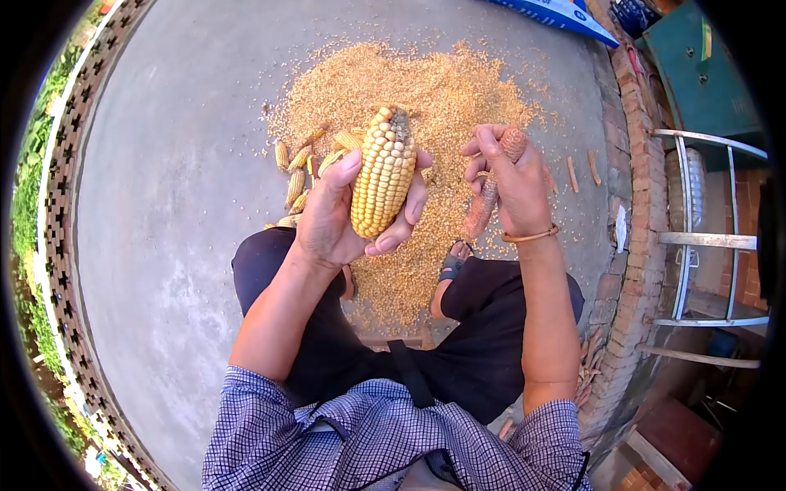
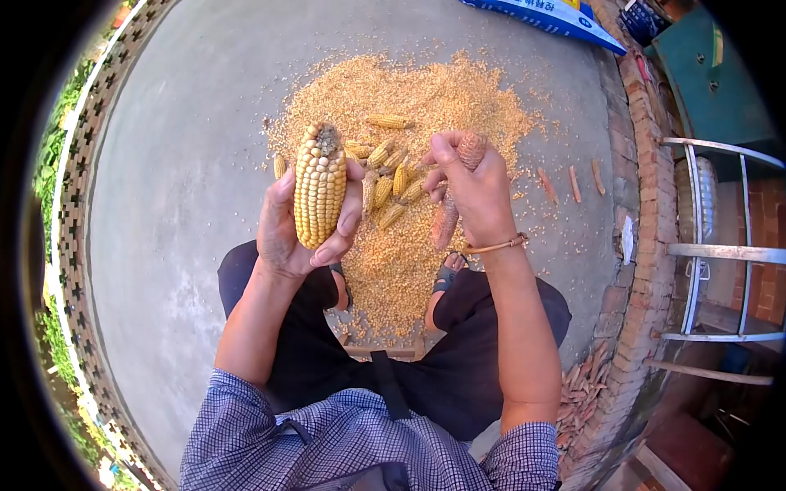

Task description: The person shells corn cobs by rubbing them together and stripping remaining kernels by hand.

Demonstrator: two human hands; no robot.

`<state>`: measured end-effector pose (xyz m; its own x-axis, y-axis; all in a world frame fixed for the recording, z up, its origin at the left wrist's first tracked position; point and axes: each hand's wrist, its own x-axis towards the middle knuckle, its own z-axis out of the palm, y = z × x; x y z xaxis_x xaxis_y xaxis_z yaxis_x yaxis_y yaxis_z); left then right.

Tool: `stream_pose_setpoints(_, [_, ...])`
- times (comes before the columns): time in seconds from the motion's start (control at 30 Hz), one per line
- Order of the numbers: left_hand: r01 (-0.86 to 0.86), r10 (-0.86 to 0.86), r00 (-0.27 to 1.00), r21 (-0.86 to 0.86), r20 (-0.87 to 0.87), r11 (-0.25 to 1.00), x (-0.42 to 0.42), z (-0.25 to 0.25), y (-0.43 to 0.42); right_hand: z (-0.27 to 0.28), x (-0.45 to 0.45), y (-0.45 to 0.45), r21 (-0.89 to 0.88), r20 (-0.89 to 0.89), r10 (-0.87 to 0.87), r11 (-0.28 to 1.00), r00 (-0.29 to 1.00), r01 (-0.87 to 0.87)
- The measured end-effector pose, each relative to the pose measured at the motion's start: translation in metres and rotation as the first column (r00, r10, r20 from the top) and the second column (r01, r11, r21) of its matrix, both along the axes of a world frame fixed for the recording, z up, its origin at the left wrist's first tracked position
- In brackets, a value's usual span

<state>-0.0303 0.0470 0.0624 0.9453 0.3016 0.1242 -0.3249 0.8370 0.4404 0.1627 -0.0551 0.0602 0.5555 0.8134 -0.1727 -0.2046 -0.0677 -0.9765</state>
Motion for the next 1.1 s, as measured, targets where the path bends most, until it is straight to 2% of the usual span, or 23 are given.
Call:
stream_pose_setpoints(0.1, [-0.053, 0.066, 0.99, 0.108, -0.123, 0.993, 0.0, 0.001, -0.001, 0.003, -0.012, 0.0, -0.028, -0.029, -0.039, 0.999, 0.999, 0.038])
stream_pose_setpoints(0.13, [-0.142, 0.181, 0.965, 0.204, -0.189, 0.969, 0.004, 0.006, -0.006, 0.003, -0.013, 0.001, -0.022, -0.046, -0.047, 0.999, 0.998, 0.046])
stream_pose_setpoints(0.27, [-0.194, 0.355, 0.88, 0.443, -0.315, 0.875, 0.008, 0.009, -0.011, 0.003, -0.024, 0.005, 0.132, -0.097, -0.057, 0.989, 0.994, 0.069])
stream_pose_setpoints(0.37, [-0.1, 0.541, 0.767, 0.769, -0.345, 0.632, 0.007, 0.0, -0.013, 0.005, -0.031, 0.003, 0.252, -0.058, -0.029, 0.967, 0.998, 0.042])
stream_pose_setpoints(0.4, [-0.12, 0.636, 0.735, 0.877, -0.237, 0.466, 0.01, -0.002, -0.016, 0.01, -0.036, 0.005, 0.285, -0.007, -0.065, 0.956, 0.998, 0.065])
stream_pose_setpoints(0.5, [-0.11, 0.649, 0.724, 0.891, -0.232, 0.442, 0.013, -0.001, -0.022, 0.009, -0.037, 0.006, 0.352, 0.046, -0.072, 0.934, 0.996, 0.052])
stream_pose_setpoints(0.53, [-0.07, 0.669, 0.719, 0.936, -0.191, 0.344, 0.014, 0.001, -0.021, 0.01, -0.038, 0.005, 0.358, 0.033, -0.085, 0.931, 0.996, 0.068])
stream_pose_setpoints(0.6, [-0.01, 0.703, 0.694, 0.974, -0.156, 0.226, 0.016, -0.003, -0.019, 0.013, -0.04, 0.001, 0.315, 0.072, -0.053, 0.949, 0.996, 0.028])
stream_pose_setpoints(0.7, [0.056, 0.722, 0.685, 0.994, -0.103, 0.089, 0.02, -0.008, -0.023, 0.01, -0.046, 0.0, 0.293, 0.091, -0.052, 0.956, 0.994, 0.023])
stream_pose_setpoints(0.73, [0.072, 0.721, 0.687, 0.996, -0.085, 0.049, 0.021, -0.011, -0.025, 0.005, -0.049, 0.002, 0.295, 0.12, -0.085, 0.954, 0.989, 0.046])
stream_pose_setpoints(0.83, [0.134, 0.74, 0.669, 0.97, 0.062, -0.202, 0.022, -0.024, -0.031, -0.014, -0.056, 0.009, 0.303, 0.257, -0.228, 0.942, 0.939, 0.146])
stream_pose_setpoints(0.87, [0.164, 0.709, 0.7, 0.948, 0.084, -0.274, 0.022, -0.024, -0.034, -0.018, -0.059, 0.012, 0.306, 0.332, -0.348, 0.919, 0.877, 0.249])
stream_pose_setpoints(0.97, [0.226, 0.72, 0.69, 0.921, 0.079, -0.317, 0.024, -0.03, -0.041, -0.021, -0.058, 0.008, 0.168, 0.493, -0.344, 0.939, 0.799, 0.3])
stream_pose_setpoints(1.0, [0.244, 0.71, 0.699, 0.904, 0.088, -0.351, 0.023, -0.03, -0.041, -0.023, -0.056, 0.011, 0.215, 0.458, -0.387, 0.922, 0.8, 0.322])
stream_pose_setpoints(1.1, [0.281, 0.679, 0.725, 0.851, 0.116, -0.444, 0.026, -0.031, -0.043, -0.017, -0.047, 0.013, 0.151, 0.17, -0.429, 0.901, 0.887, 0.407])
